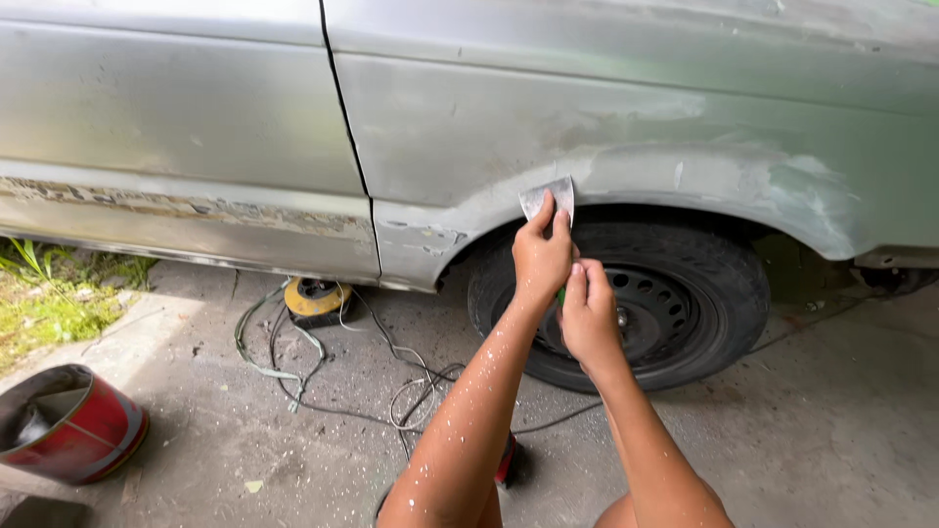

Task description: The person scrapes the front fender of a silver car using a green-handled scraper. They repeatedly scrape the surface near the wheel arch to remove material, occasionally pausing to feel the surface with their hand.

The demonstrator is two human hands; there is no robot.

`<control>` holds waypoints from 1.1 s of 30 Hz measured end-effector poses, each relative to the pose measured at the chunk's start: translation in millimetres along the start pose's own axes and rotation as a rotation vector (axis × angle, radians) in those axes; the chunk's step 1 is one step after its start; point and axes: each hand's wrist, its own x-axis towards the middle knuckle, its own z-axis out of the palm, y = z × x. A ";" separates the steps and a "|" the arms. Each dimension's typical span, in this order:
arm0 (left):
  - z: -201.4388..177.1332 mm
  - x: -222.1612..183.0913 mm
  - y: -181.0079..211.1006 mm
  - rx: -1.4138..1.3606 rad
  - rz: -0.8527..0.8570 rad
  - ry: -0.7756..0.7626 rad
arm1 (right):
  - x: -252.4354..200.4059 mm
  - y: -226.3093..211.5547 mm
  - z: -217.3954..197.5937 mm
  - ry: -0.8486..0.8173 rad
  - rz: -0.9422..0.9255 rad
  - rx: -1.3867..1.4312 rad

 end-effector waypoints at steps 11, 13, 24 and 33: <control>-8.1 22.8 -1.3 0.001 -0.066 -0.051 | -0.3 -29.3 20.6 0.035 0.183 0.123; -5.3 26.0 4.7 -0.002 -0.041 -0.040 | 8.1 -28.2 21.4 0.052 0.160 0.109; -4.5 51.5 -29.6 0.058 0.052 -0.050 | -16.8 -61.2 13.0 0.045 0.048 -0.051; 5.1 45.8 -22.5 0.014 0.071 -0.010 | 6.2 -27.2 5.1 -0.014 0.141 0.000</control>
